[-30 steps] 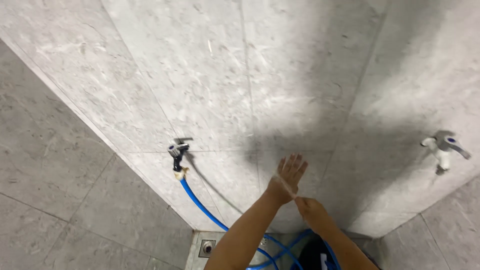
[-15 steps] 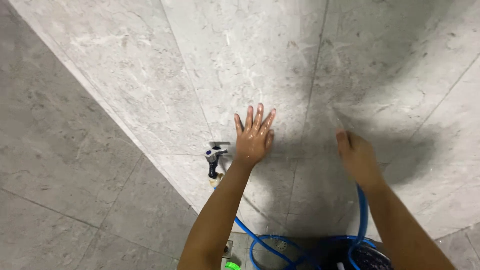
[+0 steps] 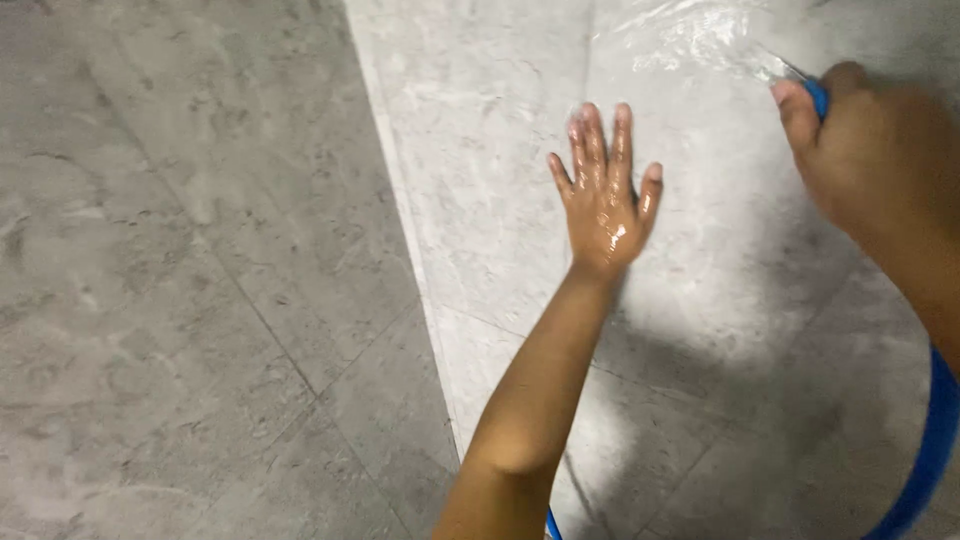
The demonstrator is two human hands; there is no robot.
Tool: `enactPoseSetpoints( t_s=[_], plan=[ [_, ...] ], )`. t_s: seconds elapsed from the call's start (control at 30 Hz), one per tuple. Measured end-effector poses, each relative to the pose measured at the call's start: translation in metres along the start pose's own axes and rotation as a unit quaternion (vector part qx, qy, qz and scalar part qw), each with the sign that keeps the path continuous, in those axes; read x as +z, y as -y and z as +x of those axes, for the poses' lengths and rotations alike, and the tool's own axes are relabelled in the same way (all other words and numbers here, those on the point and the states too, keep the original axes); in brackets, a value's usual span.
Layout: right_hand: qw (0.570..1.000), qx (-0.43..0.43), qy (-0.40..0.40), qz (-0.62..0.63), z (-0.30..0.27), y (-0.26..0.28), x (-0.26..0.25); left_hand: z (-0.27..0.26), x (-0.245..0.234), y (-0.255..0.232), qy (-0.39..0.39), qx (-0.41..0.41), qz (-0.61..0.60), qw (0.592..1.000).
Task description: Rinsing and washing the bathroom wall tiles and floor using a hose.
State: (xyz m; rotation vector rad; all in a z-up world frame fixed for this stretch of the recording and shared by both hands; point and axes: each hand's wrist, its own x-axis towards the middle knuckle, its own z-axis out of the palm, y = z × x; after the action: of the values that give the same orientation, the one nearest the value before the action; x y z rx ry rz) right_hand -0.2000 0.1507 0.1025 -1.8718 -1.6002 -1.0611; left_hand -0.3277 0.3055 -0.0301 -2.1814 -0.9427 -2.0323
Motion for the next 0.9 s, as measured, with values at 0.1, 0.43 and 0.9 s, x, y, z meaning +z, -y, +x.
enactPoseSetpoints(
  t_s=[0.1, 0.43, 0.9],
  plan=[
    [0.992, -0.089, -0.069, -0.052, 0.013, 0.010, 0.030, -0.014, 0.011, 0.016, 0.025, -0.002, 0.019, 0.999],
    [0.982, -0.154, 0.109, -0.031, 0.021, 0.094, 0.095, -0.045, 0.012, 0.056, 0.067, -0.023, 0.204, 0.976],
    [0.965, -0.137, 0.219, -0.040, 0.052, 0.137, 0.139, -0.076, -0.030, 0.171, -0.013, -0.461, -0.088, 0.883]
  ],
)
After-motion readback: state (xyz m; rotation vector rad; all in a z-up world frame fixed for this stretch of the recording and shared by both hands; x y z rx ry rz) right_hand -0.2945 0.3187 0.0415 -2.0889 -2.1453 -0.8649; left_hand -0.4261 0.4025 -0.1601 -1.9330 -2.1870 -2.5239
